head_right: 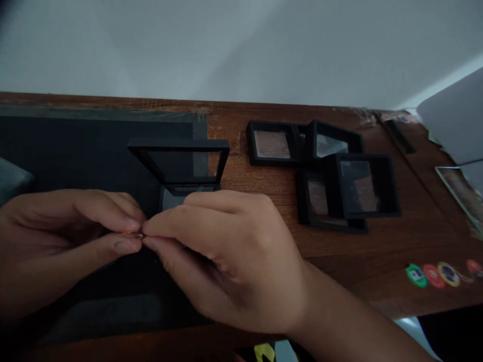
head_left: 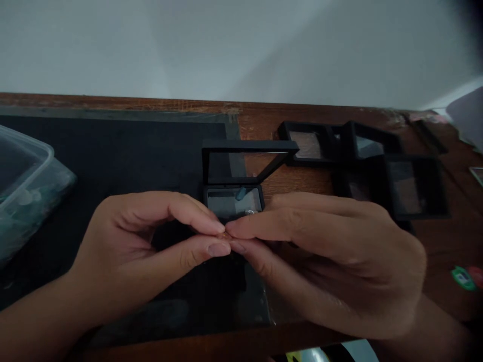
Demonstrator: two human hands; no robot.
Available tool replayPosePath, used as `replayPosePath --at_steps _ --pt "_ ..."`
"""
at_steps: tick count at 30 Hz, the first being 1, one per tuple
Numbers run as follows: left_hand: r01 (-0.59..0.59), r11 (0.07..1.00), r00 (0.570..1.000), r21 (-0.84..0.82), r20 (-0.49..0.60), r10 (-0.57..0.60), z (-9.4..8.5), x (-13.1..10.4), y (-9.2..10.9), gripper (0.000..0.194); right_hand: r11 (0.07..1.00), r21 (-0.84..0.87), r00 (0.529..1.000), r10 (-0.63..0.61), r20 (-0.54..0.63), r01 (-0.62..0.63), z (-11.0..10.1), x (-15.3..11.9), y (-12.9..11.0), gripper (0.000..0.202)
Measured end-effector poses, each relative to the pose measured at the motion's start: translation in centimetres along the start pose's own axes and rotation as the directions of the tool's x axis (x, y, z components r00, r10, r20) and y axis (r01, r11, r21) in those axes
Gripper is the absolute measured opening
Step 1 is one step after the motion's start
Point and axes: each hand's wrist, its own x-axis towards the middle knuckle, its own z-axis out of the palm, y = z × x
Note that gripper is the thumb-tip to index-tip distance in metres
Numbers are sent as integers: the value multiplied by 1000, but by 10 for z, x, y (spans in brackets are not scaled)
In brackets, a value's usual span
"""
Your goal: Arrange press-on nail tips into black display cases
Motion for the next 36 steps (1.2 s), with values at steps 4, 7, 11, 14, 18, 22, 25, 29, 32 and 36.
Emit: replayPosePath --at_steps 4,7,11,14,18,22,25,29,32,36 --pt "35 999 999 -11 12 -34 -1 3 -2 9 1000 -27 1000 -10 -13 10 0 0 0 9" --pt "75 997 996 -2 55 -75 -2 6 -3 6 992 -86 995 -97 -17 95 0 0 3 5" --pt "93 995 990 -17 112 -91 -3 9 -2 5 990 -122 997 -74 -22 70 0 -1 5 4" --pt "104 994 985 -38 144 -98 -2 8 -2 6 992 -119 999 -42 -15 40 0 -2 4 5" --pt "89 996 985 -21 153 -85 -1 7 -3 7 985 -139 994 -108 -13 106 0 -3 4 3" --pt "68 998 987 17 147 -70 -1 7 -2 9 981 -183 998 -71 -1 69 -1 -3 4 5" --pt "57 998 983 23 173 -60 -1 7 -1 10 984 -126 992 -126 15 127 -3 -2 5 6" --pt "-11 999 976 31 217 4 -1 9 1 12 985 -117 991 -118 67 125 -7 1 5 8" --pt "-104 989 970 103 230 78 -1 11 0 16 981 -144 988 -112 110 128 -12 2 4 15" --pt "-271 942 954 200 187 235 -1 10 -3 18 984 -118 986 -121 117 135 -15 2 3 16"
